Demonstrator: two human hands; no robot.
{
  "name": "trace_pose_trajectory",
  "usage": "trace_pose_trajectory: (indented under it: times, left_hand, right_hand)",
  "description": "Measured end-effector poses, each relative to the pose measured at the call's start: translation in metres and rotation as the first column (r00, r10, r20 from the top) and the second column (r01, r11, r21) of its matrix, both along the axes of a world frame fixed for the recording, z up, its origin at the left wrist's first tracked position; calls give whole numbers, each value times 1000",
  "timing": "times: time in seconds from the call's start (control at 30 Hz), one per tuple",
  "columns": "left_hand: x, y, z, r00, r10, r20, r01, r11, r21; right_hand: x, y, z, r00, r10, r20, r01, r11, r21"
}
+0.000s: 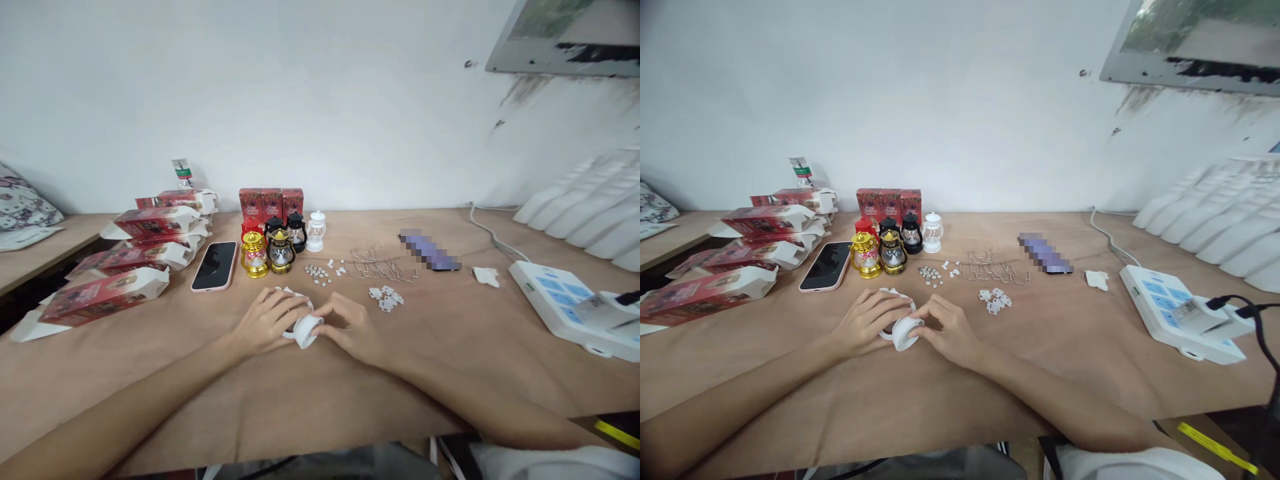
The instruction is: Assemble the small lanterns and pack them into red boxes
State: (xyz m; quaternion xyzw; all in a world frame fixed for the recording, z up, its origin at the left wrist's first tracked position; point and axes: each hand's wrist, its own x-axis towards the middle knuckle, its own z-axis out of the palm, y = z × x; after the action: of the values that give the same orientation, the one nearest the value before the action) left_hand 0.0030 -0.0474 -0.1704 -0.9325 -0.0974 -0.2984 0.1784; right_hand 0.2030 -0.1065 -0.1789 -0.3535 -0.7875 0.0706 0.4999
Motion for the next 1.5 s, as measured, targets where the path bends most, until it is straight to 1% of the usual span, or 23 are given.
trace_pose_trajectory:
  times: [0.17, 0.23, 0.3, 0.37, 0.47, 0.53, 0.6, 0.63, 0.7, 0.8, 0.9, 0.97, 1.23, 1.5]
  left_hand:
    - [0, -2, 0, 1000, -13, 13, 12, 997, 75]
    - [0, -2, 1, 1000, 2, 24, -3, 998, 55]
    - [0, -2, 1, 998, 32, 55, -30, 999, -21]
    - [-1, -1, 1, 991, 71, 113, -55, 989, -134]
    - [-3, 2, -2, 969, 132, 210, -72, 959, -273]
    - [-4, 4, -4, 960, 148, 236, -69, 948, -311]
    - [-4, 4, -5, 966, 143, 217, -69, 946, -318]
    - [-4, 3, -4, 970, 137, 202, -69, 948, -312]
    - [-3, 2, -2, 976, 124, 177, -69, 956, -287]
    - [-1, -1, 1, 983, 106, 152, -68, 970, -233]
    - [1, -3, 3, 985, 105, 134, -78, 977, -198]
    - [1, -3, 3, 986, 110, 122, -86, 978, -188]
    - [-1, -2, 1, 990, 134, 48, -124, 979, -161]
    - [-2, -4, 2, 989, 132, 71, -118, 979, -168]
  right_hand:
    - [0, 0, -3, 1000, 5, -6, -4, 997, 77]
    - [3, 2, -2, 1000, 19, 12, -20, 996, 91]
    - [9, 6, -1, 1000, 4, 26, -6, 996, 84]
    - [17, 14, -3, 997, -71, 37, 68, 995, 75]
    - [32, 33, -10, 963, -243, 120, 232, 968, 98]
    - [40, 45, -16, 923, -322, 211, 304, 946, 114]
    - [44, 50, -19, 894, -362, 265, 340, 932, 125]
    - [44, 49, -19, 891, -368, 267, 342, 929, 138]
    - [39, 42, -16, 910, -344, 231, 305, 933, 191]
    - [25, 22, -7, 960, -228, 164, 178, 945, 274]
    - [14, 8, 0, 977, -116, 180, 47, 936, 349]
    - [10, 5, 2, 974, -88, 206, 1, 922, 387]
    - [10, 9, 0, 973, -92, 212, -1, 914, 405]
    - [13, 7, 0, 962, -90, 257, -35, 894, 447]
